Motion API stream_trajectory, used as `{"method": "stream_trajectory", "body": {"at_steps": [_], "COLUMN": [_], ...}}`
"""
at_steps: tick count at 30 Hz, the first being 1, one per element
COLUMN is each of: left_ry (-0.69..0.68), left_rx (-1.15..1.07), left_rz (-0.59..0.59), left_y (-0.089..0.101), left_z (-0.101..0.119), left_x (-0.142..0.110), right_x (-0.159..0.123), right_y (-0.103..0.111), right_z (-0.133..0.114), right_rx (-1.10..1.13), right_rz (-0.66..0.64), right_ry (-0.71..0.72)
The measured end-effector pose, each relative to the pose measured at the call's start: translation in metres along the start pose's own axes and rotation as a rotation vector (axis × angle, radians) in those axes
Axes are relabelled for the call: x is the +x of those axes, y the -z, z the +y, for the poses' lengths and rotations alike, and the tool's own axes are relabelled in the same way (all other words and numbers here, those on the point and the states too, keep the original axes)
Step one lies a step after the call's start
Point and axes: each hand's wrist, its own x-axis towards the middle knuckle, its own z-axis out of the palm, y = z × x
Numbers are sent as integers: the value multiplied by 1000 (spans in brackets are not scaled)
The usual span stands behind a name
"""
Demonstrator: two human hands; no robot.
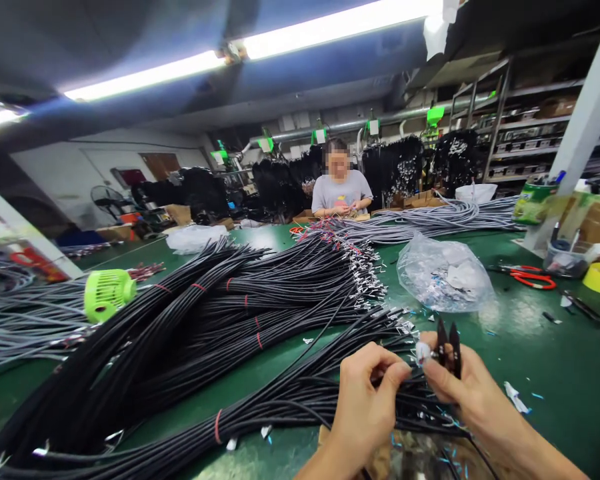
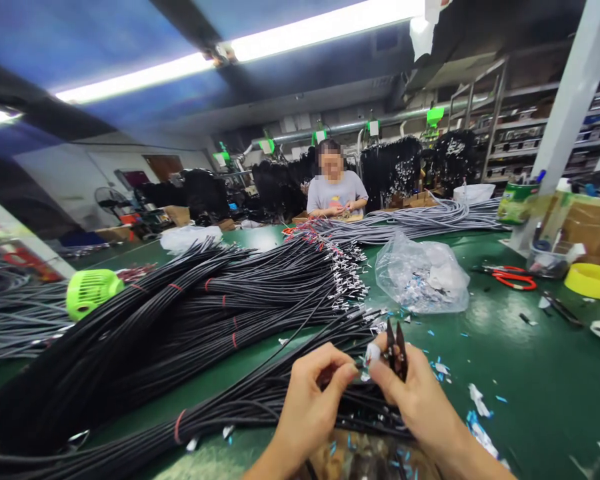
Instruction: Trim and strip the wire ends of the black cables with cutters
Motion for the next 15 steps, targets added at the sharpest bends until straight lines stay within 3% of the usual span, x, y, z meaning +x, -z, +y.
{"method": "stream_trajectory", "body": {"at_steps": [2,3,5,7,12,14,15], "left_ry": [-7,3,53,98,143,141,134], "left_rx": [16,9,-29,-75,-151,-151,-147], "left_rz": [-47,-83,-157,-193,-151,-119,-105], "left_y": [2,3,5,7,8,8,8], "left_z": [1,1,2,2,2,2,2], "left_x": [1,2,3,2,2,3,3], "right_x": [-1,-1,0,3,10,9,8], "right_y": [-2,-2,1,9,35,35,31], "right_z": [-3,-4,-7,-7,-6,-9,-11], "right_rx": [12,-52,-229,-341,-320,-337,-353], "right_rz": [-81,-61,58,208,563,512,428], "right_ry": [32,106,286,375,282,261,269]}}
